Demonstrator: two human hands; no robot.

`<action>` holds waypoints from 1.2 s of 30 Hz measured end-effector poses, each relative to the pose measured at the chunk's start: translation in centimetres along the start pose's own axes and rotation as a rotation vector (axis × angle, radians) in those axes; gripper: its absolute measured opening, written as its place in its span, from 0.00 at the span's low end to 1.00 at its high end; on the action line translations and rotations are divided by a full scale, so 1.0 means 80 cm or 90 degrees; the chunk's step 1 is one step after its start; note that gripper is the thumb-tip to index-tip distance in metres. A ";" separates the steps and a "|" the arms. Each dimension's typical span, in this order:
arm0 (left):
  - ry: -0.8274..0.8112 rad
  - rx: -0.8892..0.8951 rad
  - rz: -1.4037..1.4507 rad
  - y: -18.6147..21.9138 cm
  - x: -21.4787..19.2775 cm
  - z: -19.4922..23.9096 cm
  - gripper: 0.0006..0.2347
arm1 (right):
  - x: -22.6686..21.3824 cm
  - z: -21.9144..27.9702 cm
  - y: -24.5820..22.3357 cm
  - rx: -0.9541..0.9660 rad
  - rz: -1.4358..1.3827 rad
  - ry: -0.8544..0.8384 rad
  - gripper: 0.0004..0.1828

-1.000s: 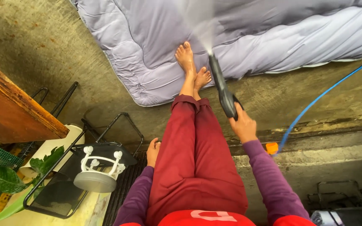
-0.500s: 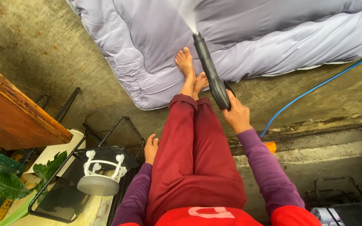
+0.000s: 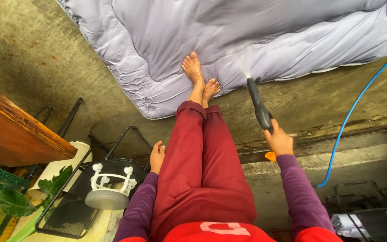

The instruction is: The person uses a high-pressure water spray gun to clean a large grey mattress lying on a concrete floor. They systematically spray the entire surface of the mattress, moving the nozzle back and forth to cover different sections.

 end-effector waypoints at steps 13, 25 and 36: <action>0.085 0.092 -0.046 0.036 -0.029 0.003 0.16 | -0.197 -0.071 -0.086 -0.131 -0.189 0.493 0.31; 0.142 0.077 0.058 0.028 0.082 0.022 0.17 | 0.004 0.009 0.075 -0.033 -0.115 0.004 0.34; 0.130 0.040 0.039 0.019 0.170 0.048 0.17 | -0.063 -0.113 0.123 -0.133 -0.053 0.366 0.32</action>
Point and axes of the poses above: each hand's wrist, its own z-axis away from the middle knuckle, its own x-axis out of the palm, y = z × x, the point moved 9 cm from there along -z, towards the middle knuckle, and after that the axes turned 10 degrees about x, right-handed, at the moved point
